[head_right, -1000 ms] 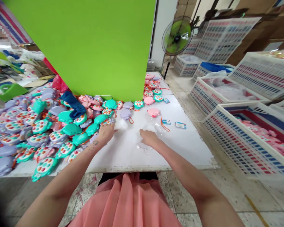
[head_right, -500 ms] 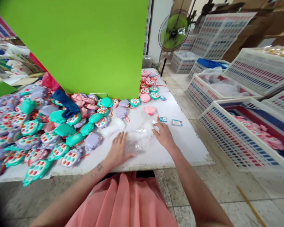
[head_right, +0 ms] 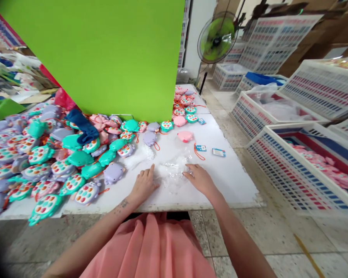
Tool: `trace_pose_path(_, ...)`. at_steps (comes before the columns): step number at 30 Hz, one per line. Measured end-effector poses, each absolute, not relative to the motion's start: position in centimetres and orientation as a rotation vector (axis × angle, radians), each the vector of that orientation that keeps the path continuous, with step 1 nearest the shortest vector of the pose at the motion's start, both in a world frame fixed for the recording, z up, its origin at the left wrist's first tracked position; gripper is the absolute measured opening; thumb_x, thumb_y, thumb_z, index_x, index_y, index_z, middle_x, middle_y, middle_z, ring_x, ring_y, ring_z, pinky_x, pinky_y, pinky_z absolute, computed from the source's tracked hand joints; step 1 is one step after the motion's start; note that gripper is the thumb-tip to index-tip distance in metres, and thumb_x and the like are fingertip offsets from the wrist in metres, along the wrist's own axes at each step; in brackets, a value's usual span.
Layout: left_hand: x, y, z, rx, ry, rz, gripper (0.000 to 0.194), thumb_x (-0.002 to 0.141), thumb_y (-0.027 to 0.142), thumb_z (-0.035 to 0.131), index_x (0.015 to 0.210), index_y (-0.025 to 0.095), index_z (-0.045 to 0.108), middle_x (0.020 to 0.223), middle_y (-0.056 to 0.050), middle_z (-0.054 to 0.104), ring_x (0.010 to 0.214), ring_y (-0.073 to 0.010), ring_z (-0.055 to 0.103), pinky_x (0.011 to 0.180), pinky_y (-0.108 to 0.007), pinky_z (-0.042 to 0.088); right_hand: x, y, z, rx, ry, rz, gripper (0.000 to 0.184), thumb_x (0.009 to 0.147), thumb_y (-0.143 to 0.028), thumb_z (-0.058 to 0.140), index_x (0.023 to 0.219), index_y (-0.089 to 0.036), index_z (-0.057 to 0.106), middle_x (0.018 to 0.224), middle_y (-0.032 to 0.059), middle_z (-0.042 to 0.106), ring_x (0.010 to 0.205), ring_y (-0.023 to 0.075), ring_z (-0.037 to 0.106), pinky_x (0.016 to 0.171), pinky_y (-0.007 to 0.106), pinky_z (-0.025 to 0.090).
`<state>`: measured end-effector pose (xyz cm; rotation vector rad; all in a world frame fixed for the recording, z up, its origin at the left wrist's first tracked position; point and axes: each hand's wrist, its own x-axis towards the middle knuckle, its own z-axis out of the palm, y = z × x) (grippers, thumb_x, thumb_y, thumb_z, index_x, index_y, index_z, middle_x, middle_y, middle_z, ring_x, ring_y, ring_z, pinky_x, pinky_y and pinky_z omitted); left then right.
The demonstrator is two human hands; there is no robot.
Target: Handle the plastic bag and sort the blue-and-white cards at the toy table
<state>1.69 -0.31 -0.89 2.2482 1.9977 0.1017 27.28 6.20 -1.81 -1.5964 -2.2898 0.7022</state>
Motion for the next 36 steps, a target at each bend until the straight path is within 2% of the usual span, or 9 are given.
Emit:
trace_pose_path(3,0.6,0.2,-0.9,2.245,1.960,0.109,0.079,0.077,0.029,0.064,0.141,0.009,0.021,0.114,-0.016,0.053,0.102,-0.0284,0.050,0.085,-0.041,0.041,27.5,5.1,-1.2,-1.545,-2.219,0.755,0.034,0.089,-0.037,0.048,0.116,-0.018,0.055,0.103,0.0077,0.060,0.081,0.0190,0.060,0.078,0.032,0.047)
trace_pose_path(6,-0.9,0.8,-0.6,2.233,1.876,0.173,0.075,0.077,0.022,0.063,0.140,0.012,0.023,0.118,-0.015,0.051,0.106,-0.0265,0.049,0.088,-0.040,0.041,26.8,4.2,-0.3,-1.446,-2.210,0.626,0.027,0.089,-0.035,0.049,0.110,-0.020,0.058,0.103,0.0072,0.059,0.094,0.0213,0.057,0.086,0.034,0.045)
trace_pose_path(10,-3.0,0.8,-0.3,2.197,1.732,0.292,0.061,0.076,0.012,0.060,0.133,0.015,0.037,0.123,-0.014,0.049,0.112,-0.0234,0.049,0.094,-0.036,0.041,24.5,2.8,0.4,-1.245,-2.319,0.454,0.026,0.087,-0.032,0.053,0.111,-0.022,0.061,0.120,0.0099,0.054,0.115,0.0251,0.046,0.099,0.041,0.036)
trace_pose_path(15,-4.7,-0.7,-0.4,2.119,1.722,0.422,0.036,0.082,0.007,0.047,0.116,0.017,0.054,0.109,-0.009,0.057,0.102,-0.0201,0.056,0.089,-0.034,0.045,22.9,2.5,-0.6,-1.247,-2.359,0.398,0.033,0.088,-0.033,0.052,0.119,-0.024,0.056,0.138,0.0096,0.039,0.131,0.0284,0.027,0.104,0.047,0.031)
trace_pose_path(19,-4.9,-1.9,0.1,2.171,1.657,0.450,0.039,0.085,0.003,0.037,0.112,0.019,0.059,0.106,-0.006,0.058,0.097,-0.0167,0.056,0.086,-0.030,0.045,23.5,3.6,-1.1,-1.302,-2.202,0.353,0.032,0.091,-0.032,0.045,0.119,-0.021,0.056,0.134,0.0110,0.042,0.129,0.0266,0.032,0.104,0.045,0.031)
trace_pose_path(23,-3.6,-2.3,0.4,2.343,1.532,0.301,0.035,0.087,0.010,0.041,0.113,0.023,0.061,0.102,-0.005,0.058,0.094,-0.0178,0.053,0.083,-0.030,0.044,23.4,3.9,-0.6,-1.269,-2.171,0.400,0.029,0.091,-0.030,0.043,0.114,-0.022,0.059,0.128,0.0107,0.048,0.124,0.0261,0.038,0.103,0.045,0.034)
trace_pose_path(26,-2.6,-1.9,0.1,2.366,1.522,0.302,0.024,0.088,0.019,0.047,0.103,0.023,0.066,0.096,-0.004,0.060,0.090,-0.0188,0.052,0.080,-0.031,0.044,22.7,3.2,-0.5,-1.251,-2.170,0.429,0.029,0.090,-0.029,0.043,0.113,-0.023,0.059,0.126,0.0103,0.050,0.123,0.0264,0.040,0.101,0.047,0.035)
trace_pose_path(29,-2.7,-1.5,-0.1,2.270,1.551,0.438,0.020,0.088,0.020,0.049,0.091,0.020,0.069,0.090,-0.005,0.064,0.088,-0.0182,0.055,0.079,-0.030,0.046,22.3,2.7,-0.7,-1.222,-2.198,0.424,0.028,0.090,-0.028,0.044,0.113,-0.023,0.060,0.126,0.0100,0.050,0.124,0.0267,0.038,0.102,0.047,0.035)
trace_pose_path(36,-5.7,-1.0,0.7,1.628,1.678,0.964,0.015,0.080,0.028,0.058,0.085,0.019,0.070,0.085,-0.005,0.071,0.080,-0.0183,0.063,0.077,-0.032,0.050,23.3,3.6,-1.0,-1.314,-2.271,0.335,0.034,0.089,-0.035,0.048,0.120,-0.022,0.056,0.138,0.0104,0.039,0.133,0.0292,0.026,0.104,0.048,0.030)
